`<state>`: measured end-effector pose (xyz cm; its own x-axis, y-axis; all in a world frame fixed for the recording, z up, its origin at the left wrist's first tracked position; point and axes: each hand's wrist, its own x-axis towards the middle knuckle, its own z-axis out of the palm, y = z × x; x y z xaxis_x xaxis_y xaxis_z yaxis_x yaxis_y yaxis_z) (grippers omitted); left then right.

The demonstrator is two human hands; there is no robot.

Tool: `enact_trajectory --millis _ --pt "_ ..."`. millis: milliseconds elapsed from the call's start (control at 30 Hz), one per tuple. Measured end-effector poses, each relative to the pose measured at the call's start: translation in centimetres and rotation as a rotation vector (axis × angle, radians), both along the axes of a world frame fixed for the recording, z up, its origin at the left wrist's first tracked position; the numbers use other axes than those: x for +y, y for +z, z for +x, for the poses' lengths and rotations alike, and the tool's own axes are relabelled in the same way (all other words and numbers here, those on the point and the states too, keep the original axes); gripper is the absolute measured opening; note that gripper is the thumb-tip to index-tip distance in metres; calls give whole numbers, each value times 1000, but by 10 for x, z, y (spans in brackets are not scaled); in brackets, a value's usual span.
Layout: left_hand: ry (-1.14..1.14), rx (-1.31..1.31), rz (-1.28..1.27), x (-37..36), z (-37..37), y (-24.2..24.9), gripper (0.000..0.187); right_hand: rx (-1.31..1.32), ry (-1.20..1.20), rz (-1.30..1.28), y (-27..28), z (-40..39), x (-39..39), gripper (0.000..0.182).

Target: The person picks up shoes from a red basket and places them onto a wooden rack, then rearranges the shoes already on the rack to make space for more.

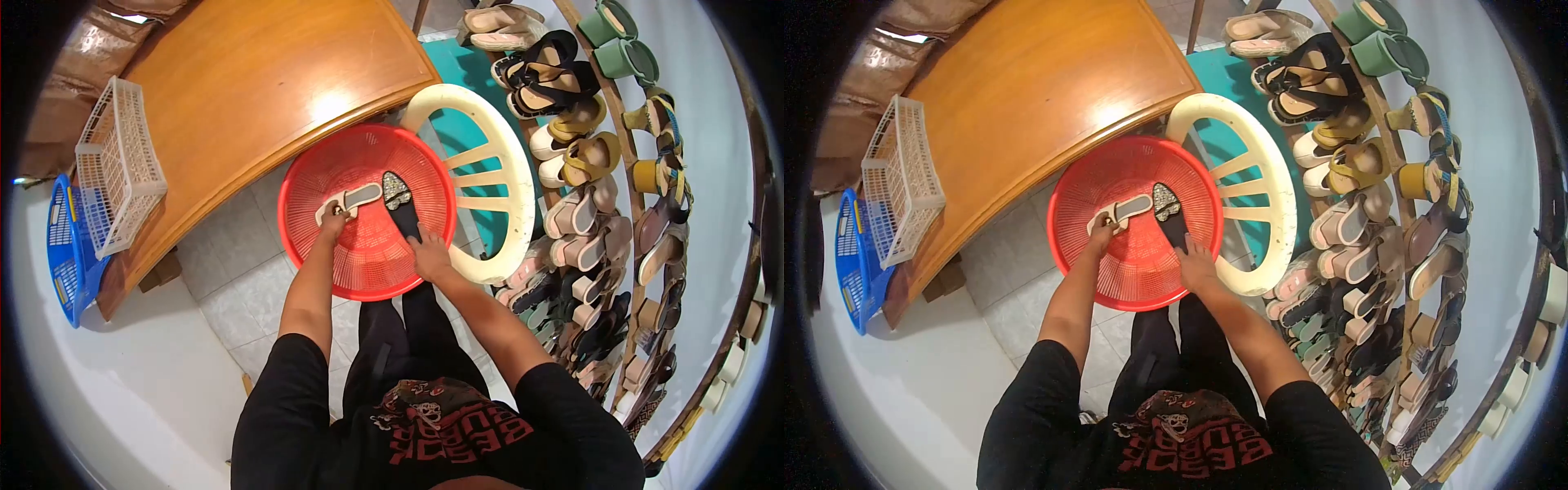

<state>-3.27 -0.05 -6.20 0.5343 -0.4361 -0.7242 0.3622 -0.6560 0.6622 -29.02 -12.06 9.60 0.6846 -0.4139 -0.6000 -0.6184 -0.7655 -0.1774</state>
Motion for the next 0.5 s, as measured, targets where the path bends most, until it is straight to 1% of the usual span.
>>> enact_trajectory --millis 33,67,100,133,167,200,233,267,300,333,367,400,433,467,500 --pt "108 29 -19 -4 -1 19 61 -68 -36 -32 -2 0 1 49" --pt "216 57 -35 -6 -3 32 55 -65 -39 -37 -3 2 -2 49" --pt "256 23 -37 -3 -6 23 40 -22 25 -4 -5 4 -5 49" --pt "250 26 -36 0 -9 15 40 21 85 31 -7 7 -7 49" --pt "297 86 -46 3 -13 8 38 24 76 32 -10 11 -8 49" --pt "341 146 -54 11 -17 -8 35 44 95 87 -15 14 -8 48" --pt "313 161 -78 15 -20 -10 34 61 112 139 -20 16 -7 47" --pt "299 163 -81 18 -26 -11 34 62 97 136 -25 19 -5 47" --pt "343 198 -67 15 -33 12 33 120 155 175 -32 20 -1 46" --pt "390 232 -58 16 -37 19 32 176 216 211 -33 23 -1 44" --pt "381 254 -63 17 -40 27 30 174 208 205 -32 23 1 44" --pt "375 253 -69 18 -42 30 30 184 229 172 -29 21 4 42" --pt "418 234 -77 19 -46 32 30 195 253 141 -26 21 8 40" --pt "463 212 -85 19 -48 35 30 191 253 138 -24 20 8 40" --pt "472 163 -96 22 -50 34 27 132 161 139 -24 18 11 42"
